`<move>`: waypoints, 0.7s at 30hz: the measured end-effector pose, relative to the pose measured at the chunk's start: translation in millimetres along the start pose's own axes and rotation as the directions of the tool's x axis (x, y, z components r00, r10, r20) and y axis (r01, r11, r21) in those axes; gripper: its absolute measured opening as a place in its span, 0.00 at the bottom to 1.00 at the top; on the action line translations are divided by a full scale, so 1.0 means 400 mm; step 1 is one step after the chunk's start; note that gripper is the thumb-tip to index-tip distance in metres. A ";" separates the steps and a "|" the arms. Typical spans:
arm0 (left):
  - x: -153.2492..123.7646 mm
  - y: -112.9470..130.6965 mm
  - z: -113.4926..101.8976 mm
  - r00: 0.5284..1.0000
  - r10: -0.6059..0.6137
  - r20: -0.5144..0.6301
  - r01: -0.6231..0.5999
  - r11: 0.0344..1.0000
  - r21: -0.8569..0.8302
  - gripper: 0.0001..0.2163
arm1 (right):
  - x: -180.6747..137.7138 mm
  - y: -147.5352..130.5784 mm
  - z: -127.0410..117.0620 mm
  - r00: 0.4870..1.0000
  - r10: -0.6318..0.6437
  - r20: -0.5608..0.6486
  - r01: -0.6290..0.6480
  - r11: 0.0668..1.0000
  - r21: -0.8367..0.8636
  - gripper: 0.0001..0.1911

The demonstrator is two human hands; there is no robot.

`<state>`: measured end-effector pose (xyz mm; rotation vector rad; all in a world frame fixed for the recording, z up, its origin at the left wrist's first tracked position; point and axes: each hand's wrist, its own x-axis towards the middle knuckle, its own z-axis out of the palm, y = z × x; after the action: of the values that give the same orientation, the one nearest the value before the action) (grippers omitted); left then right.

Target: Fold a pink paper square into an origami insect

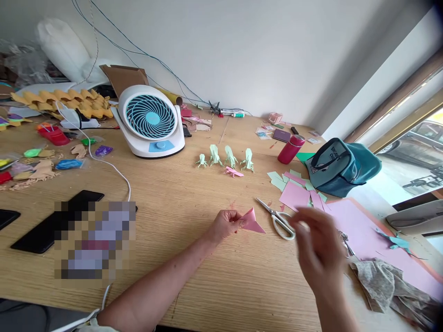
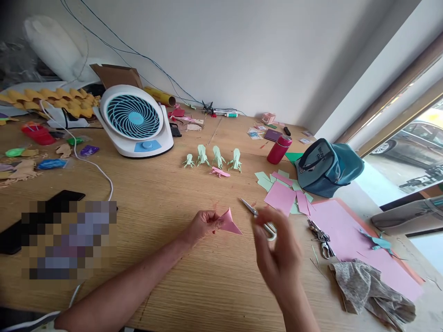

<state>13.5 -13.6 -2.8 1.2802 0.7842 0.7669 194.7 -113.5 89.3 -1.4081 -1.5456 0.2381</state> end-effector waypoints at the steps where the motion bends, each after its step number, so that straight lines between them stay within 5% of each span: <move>1: -0.002 0.004 0.005 1.000 -0.013 0.012 0.014 1.000 -0.015 0.26 | 0.006 0.016 0.019 0.998 0.051 0.043 -0.051 0.999 0.009 0.17; 3: -0.008 0.013 0.015 0.999 -0.037 0.018 0.037 0.999 -0.031 0.26 | 0.015 0.056 0.059 0.963 0.184 0.196 -0.201 0.977 0.070 0.18; 7: -0.018 0.033 0.024 0.998 -0.063 -0.006 0.063 0.998 -0.002 0.23 | 0.012 0.125 0.121 0.817 0.327 0.475 -0.489 0.829 0.271 0.18; 14: -0.030 0.040 0.042 0.998 -0.027 -0.062 0.039 0.977 0.208 0.21 | -0.009 0.133 0.156 0.708 0.474 0.523 -0.704 0.528 0.475 0.19; 21: -0.036 0.034 0.059 0.999 -0.029 -0.030 0.037 0.946 0.322 0.22 | -0.027 0.138 0.142 0.695 0.490 0.527 -0.719 0.506 0.477 0.19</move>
<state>24.9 -36.2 14.6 1.5478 0.9783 0.6445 185.8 -80.0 17.3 -1.2965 -0.9371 1.4048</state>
